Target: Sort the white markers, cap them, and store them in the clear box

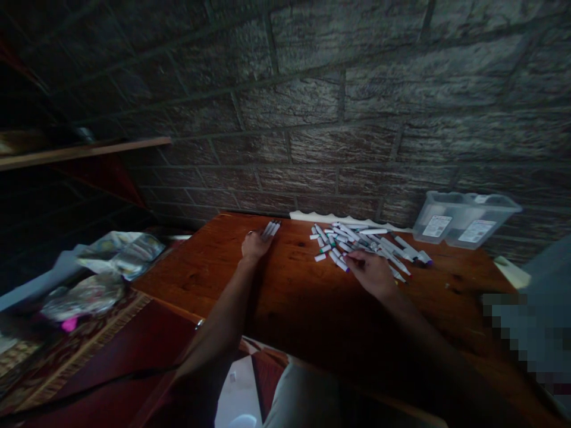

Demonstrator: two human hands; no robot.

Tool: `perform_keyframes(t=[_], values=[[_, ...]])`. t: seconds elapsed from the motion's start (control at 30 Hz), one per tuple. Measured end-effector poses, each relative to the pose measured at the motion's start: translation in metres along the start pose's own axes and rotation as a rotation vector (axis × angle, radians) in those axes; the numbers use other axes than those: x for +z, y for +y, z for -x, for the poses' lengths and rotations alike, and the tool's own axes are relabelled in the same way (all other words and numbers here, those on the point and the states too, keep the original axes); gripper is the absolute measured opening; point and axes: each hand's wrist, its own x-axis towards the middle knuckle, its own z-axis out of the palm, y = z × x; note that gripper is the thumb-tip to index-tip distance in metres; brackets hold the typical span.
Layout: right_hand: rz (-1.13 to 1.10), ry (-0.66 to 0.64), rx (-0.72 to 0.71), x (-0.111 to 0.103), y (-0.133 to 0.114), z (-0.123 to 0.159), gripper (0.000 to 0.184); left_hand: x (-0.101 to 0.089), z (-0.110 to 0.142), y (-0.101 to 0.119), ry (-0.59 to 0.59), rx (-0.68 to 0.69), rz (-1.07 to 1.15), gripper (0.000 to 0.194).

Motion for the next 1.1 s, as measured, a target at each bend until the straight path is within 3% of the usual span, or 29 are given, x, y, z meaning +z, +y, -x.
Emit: perform_keyframes(t=[0.6,0.87,1.1], values=[[0.012,0.012,0.019,-0.005,0.005,-0.003,0.025,0.003,0.000,0.004,0.020,-0.019,0.000,0.043],[0.159,0.195,0.178,-0.041,0.039,-0.020,0.029,0.005,-0.001,0.003,0.055,-0.063,0.011,0.043],[0.308,0.158,0.167,-0.041,0.053,-0.021,0.024,0.007,-0.005,-0.003,0.066,-0.087,0.028,0.044]])
